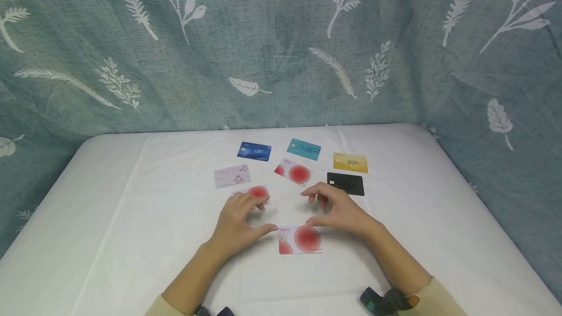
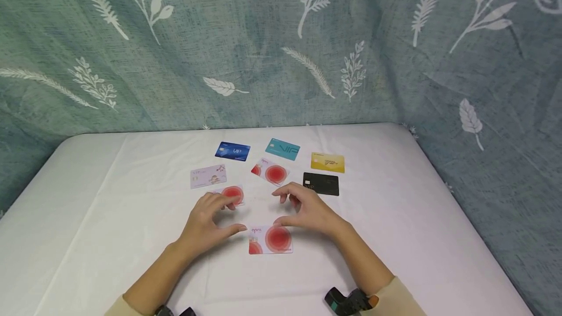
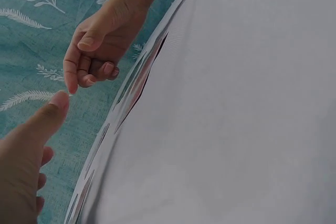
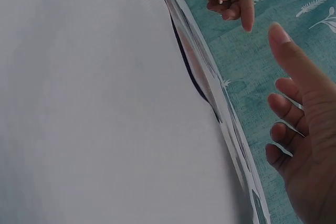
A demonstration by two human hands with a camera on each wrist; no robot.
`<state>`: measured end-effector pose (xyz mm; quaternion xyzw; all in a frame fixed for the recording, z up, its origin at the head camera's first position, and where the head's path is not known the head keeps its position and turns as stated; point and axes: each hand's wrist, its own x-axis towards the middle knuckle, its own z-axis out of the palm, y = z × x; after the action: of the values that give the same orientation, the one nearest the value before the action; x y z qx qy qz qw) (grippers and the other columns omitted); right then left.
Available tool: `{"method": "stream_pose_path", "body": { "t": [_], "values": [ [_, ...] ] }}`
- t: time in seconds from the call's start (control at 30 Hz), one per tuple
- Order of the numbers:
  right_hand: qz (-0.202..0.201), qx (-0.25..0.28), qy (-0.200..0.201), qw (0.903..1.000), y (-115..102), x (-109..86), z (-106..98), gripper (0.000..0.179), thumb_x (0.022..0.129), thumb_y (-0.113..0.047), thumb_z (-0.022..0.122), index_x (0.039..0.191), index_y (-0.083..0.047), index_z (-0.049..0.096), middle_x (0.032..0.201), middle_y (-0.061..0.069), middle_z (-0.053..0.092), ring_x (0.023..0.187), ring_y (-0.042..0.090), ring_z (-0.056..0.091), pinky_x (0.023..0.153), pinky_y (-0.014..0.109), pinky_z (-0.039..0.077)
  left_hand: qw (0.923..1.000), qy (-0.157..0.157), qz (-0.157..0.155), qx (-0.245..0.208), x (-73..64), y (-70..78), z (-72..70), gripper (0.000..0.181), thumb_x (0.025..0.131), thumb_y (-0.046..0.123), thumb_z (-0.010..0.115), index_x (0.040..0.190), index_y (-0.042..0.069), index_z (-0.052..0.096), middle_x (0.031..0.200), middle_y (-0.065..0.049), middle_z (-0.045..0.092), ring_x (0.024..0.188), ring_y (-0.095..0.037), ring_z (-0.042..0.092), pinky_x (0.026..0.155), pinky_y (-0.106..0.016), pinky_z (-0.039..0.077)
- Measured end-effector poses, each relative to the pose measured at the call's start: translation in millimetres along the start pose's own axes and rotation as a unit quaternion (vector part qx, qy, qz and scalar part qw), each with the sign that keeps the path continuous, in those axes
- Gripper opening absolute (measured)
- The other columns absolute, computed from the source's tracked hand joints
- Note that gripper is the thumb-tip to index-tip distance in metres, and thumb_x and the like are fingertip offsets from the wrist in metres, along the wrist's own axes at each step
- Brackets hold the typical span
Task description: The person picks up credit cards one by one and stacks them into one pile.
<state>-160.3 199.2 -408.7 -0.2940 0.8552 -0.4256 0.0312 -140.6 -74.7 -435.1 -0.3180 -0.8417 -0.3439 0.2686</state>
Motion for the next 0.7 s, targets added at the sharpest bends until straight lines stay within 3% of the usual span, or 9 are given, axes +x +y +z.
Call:
{"method": "stream_pose_path", "body": {
  "t": [0.33,0.5,0.7],
  "values": [
    [-0.02,0.004,0.002,0.9998,-5.0,10.3,4.4,0.055,0.07,-0.026,0.084,0.117,-0.01,0.061,0.094,0.006,0.058,0.081,0.024,0.049,0.069,0.031,0.042,0.9997,0.004,-0.014,0.021,3.9,1.6,-8.9,0.06,0.057,0.038,0.088,0.106,0.01,0.067,0.093,0.002,0.064,0.09,-0.017,0.056,0.079,-0.034,0.043],
    [-0.02,0.011,0.0,0.9997,-10.0,16.8,6.9,0.054,0.07,-0.026,0.084,0.116,-0.009,0.061,0.096,0.009,0.059,0.082,0.027,0.049,0.071,0.035,0.043,0.9999,0.009,-0.009,0.011,5.3,-1.3,-13.8,0.064,0.057,0.034,0.089,0.112,0.01,0.066,0.092,0.001,0.064,0.088,-0.015,0.054,0.075,-0.032,0.043],
    [-0.016,0.004,0.0,0.9999,-11.8,23.5,10.4,0.055,0.069,-0.024,0.085,0.116,-0.008,0.061,0.096,0.01,0.059,0.083,0.027,0.05,0.071,0.033,0.043,0.9995,-0.005,-0.03,0.004,6.2,-3.1,-17.7,0.065,0.06,0.035,0.088,0.116,0.013,0.066,0.095,0.001,0.064,0.085,-0.013,0.05,0.072,-0.031,0.04]
  ]
}}
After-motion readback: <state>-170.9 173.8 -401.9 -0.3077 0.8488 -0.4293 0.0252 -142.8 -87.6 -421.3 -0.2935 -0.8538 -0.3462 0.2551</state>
